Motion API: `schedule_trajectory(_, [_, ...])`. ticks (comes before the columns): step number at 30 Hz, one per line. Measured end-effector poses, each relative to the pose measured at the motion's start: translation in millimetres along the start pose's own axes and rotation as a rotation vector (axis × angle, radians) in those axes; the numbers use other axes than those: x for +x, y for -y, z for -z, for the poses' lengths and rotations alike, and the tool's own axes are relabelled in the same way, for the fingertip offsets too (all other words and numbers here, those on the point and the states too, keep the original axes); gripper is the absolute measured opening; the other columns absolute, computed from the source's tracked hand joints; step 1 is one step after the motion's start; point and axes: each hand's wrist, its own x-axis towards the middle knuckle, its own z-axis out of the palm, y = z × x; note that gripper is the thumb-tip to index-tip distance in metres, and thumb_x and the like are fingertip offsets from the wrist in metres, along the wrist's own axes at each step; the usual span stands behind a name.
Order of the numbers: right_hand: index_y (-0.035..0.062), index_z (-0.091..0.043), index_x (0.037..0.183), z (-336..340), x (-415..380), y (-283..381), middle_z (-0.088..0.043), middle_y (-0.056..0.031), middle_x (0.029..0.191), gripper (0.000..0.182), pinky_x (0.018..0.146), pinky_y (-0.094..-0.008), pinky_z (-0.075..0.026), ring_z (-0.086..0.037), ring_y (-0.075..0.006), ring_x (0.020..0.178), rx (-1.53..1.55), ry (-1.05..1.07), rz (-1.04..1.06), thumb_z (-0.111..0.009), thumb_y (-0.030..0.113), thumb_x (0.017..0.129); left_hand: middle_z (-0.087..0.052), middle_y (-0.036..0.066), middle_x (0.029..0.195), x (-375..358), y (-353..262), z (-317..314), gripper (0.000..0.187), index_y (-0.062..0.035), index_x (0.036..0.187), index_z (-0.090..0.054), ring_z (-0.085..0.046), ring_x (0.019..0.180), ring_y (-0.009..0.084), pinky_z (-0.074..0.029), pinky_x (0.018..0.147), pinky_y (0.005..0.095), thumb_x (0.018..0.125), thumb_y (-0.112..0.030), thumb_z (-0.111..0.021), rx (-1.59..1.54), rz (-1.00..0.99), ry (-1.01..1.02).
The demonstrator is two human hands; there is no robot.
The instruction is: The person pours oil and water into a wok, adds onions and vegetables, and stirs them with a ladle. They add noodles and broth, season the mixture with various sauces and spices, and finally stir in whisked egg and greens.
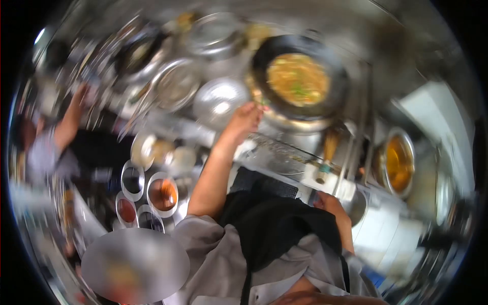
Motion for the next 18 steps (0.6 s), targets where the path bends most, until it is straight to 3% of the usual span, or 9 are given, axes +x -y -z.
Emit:
schedule_trajectory(2, [0.0034, -0.056, 0.113, -17.9, 36.4, -28.5, -0.064, -0.0186, 0.087, 0.042, 0.073, -0.0454, -0.049, -0.063, -0.0354, 0.085, -0.003, 0.143, 0.063, -0.067, 0.029, 0.082, -0.047, -0.007, 0.074, -68.0, 27.8, 35.5, 0.014, -0.0095, 0.100, -0.063, -0.036, 0.057, 0.0027, -0.029, 0.048, 0.0178, 0.094, -0.022, -0.059, -0.050, -0.032, -0.088])
schedule_trajectory(8, [-0.0006, -0.061, 0.111, -12.3, 67.7, 62.9, -0.064, -0.0199, 0.078, 0.035, 0.069, -0.0408, -0.049, -0.064, -0.0352, 0.075, -0.349, 0.324, 0.604, -0.067, 0.019, 0.082, -0.044, -0.007, 0.072, -317.8, 63.6, 91.6, 0.015, -0.0072, 0.101, -0.063, -0.033, 0.055, 0.0024, -0.026, 0.047, 0.0192, 0.095, -0.019, -0.055, -0.267, -0.281, -0.723])
schedule_trajectory(12, [-0.0045, -0.058, 0.118, -43.8, 62.8, 126.7, -0.065, -0.0196, 0.081, 0.042, 0.070, -0.0404, -0.050, -0.065, -0.0337, 0.074, -0.372, 0.419, 0.705, -0.066, 0.017, 0.083, -0.042, -0.009, 0.071, -472.2, 86.1, 85.0, 0.016, -0.0086, 0.101, -0.064, -0.033, 0.054, 0.0012, -0.025, 0.047, 0.0170, 0.095, -0.022, -0.057, -0.223, -0.388, -1.186])
schedule_trajectory(13, [-0.0040, -0.059, 0.117, -55.7, 61.3, 139.2, -0.064, -0.0148, 0.076, 0.042, 0.058, -0.0335, -0.048, -0.058, -0.0216, 0.056, -0.338, 0.401, 0.830, -0.068, 0.016, 0.082, -0.041, -0.010, 0.071, -507.3, 96.4, 86.5, 0.018, -0.0083, 0.101, -0.064, -0.032, 0.054, 0.0011, -0.025, 0.047, 0.0169, 0.094, -0.023, -0.057, -0.255, -0.399, -1.251])
schedule_trajectory(16, [-0.0035, -0.059, 0.117, -74.6, 17.8, 195.0, -0.064, -0.0156, 0.076, 0.042, 0.060, -0.0336, -0.049, -0.061, -0.0233, 0.061, -0.332, 0.509, 0.728, -0.069, 0.016, 0.081, -0.042, -0.010, 0.069, -589.8, 117.5, 76.9, 0.018, -0.0082, 0.104, -0.063, -0.033, 0.054, -0.0004, -0.024, 0.045, 0.0166, 0.092, -0.022, -0.060, -0.270, -0.503, -1.461])
schedule_trajectory(17, [-0.0026, -0.059, 0.115, -99.3, 50.3, 161.2, -0.064, -0.0166, 0.076, 0.041, 0.062, -0.0348, -0.050, -0.063, -0.0277, 0.066, -0.317, 0.459, 1.000, -0.069, 0.018, 0.081, -0.042, -0.010, 0.068, -600.8, 112.6, 72.1, 0.017, -0.0076, 0.103, -0.063, -0.034, 0.054, -0.0009, -0.024, 0.044, 0.0169, 0.093, -0.020, -0.060, -0.307, -0.464, -1.577])
schedule_trajectory(18, [-0.0020, -0.059, 0.115, -107.7, 42.5, 163.0, -0.064, -0.0175, 0.078, 0.041, 0.064, -0.0359, -0.050, -0.064, -0.0298, 0.070, -0.322, 0.511, 1.023, -0.070, 0.019, 0.081, -0.042, -0.009, 0.066, -609.1, 122.6, 78.2, 0.014, -0.0085, 0.095, -0.063, -0.034, 0.053, 0.0003, -0.024, 0.044, 0.0174, 0.091, -0.022, -0.061, -0.189, -0.476, -1.612])
